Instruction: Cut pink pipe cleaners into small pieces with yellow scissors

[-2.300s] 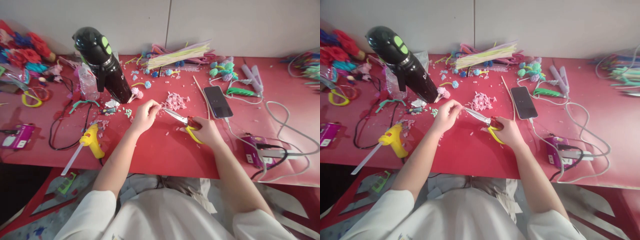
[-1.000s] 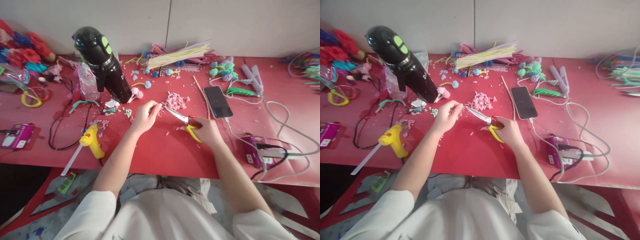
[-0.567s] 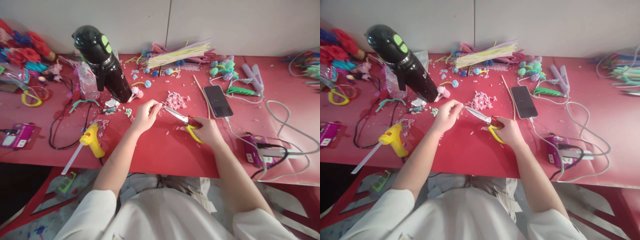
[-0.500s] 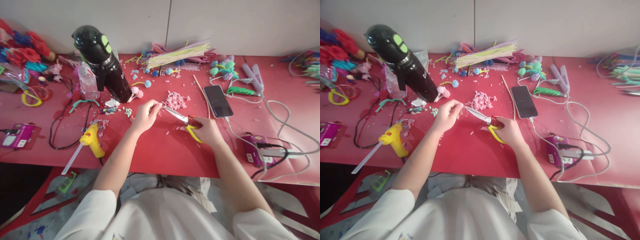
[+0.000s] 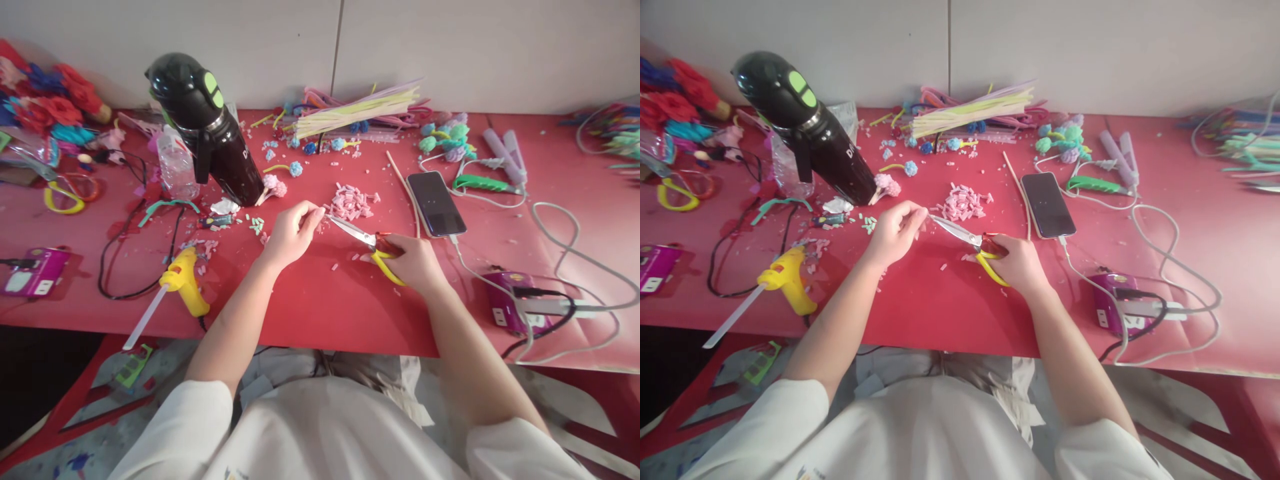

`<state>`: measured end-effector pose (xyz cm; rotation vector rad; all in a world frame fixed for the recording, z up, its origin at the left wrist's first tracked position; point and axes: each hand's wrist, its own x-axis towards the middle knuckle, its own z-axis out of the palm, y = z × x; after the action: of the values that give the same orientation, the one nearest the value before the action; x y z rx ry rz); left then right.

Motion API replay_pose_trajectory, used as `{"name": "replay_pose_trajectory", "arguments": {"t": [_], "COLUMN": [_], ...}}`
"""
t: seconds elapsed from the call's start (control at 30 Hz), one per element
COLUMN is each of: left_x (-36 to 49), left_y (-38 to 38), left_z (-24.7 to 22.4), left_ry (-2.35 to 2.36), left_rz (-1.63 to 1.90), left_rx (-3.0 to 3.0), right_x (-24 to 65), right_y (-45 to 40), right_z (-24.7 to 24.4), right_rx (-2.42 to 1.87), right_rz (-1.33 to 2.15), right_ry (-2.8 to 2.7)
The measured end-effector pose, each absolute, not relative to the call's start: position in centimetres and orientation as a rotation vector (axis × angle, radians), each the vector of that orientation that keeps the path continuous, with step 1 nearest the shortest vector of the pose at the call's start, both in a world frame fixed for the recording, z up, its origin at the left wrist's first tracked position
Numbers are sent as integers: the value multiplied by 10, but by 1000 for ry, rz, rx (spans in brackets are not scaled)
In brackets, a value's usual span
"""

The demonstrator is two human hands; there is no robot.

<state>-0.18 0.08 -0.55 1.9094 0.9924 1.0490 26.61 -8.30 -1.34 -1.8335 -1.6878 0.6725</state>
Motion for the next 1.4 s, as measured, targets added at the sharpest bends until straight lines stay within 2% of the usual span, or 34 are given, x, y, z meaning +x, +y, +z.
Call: {"name": "replay_pose_trajectory", "arguments": {"t": [1.4], "left_x": [-1], "left_y": [1], "left_z": [-7], "left_ry": [935], "left_rz": [1089], "left_rx": [1902], "right_x": [263], "right_y": [-85], "right_z": [-10], "right_rx": [-1842], "right_rz": [641], "right_ry": [-1644]}}
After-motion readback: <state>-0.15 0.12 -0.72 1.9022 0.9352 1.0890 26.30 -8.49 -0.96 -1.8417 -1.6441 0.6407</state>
